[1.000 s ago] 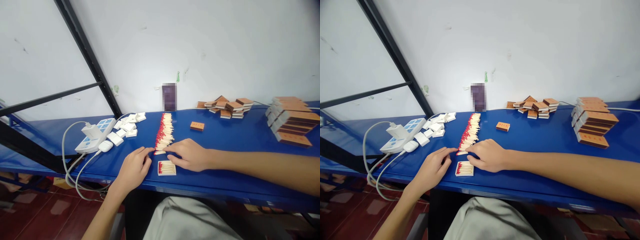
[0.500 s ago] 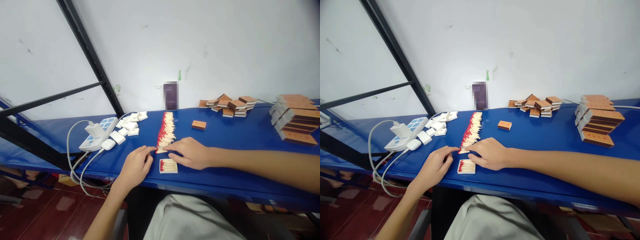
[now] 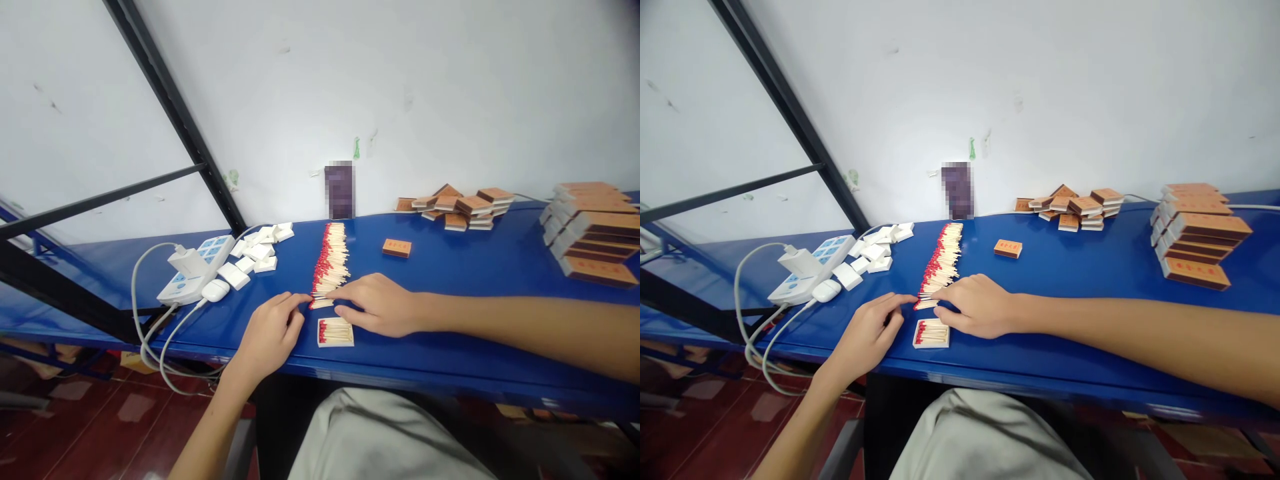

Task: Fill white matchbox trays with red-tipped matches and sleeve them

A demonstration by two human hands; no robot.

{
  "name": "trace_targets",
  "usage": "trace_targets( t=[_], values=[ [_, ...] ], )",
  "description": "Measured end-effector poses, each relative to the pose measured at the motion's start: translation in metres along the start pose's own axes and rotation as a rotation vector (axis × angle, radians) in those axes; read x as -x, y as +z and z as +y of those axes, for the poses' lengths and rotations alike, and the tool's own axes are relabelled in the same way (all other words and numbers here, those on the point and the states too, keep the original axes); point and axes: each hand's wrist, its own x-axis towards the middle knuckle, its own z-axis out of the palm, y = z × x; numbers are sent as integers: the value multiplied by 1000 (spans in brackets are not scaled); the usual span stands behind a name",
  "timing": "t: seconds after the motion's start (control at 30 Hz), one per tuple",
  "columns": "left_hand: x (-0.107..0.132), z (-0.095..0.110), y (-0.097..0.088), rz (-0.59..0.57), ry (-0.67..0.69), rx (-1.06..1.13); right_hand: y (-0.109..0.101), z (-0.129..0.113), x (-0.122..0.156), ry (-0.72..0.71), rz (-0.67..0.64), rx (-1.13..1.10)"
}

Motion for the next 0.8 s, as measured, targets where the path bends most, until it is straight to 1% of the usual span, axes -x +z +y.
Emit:
trace_targets(
  t=[0.2,0.37,0.47,0.8],
  values=[
    [1,0,0,7,11,-4,1,1,0,-27,-3,-13],
    [1,1,1,40,-2,49,3,0,1,14,18,23],
    [1,1,1,51,-16,65,3,0,2,-2,27,20],
    [2,2,0,44,-23,78,2,0,1,-11,23,20]
  ],
)
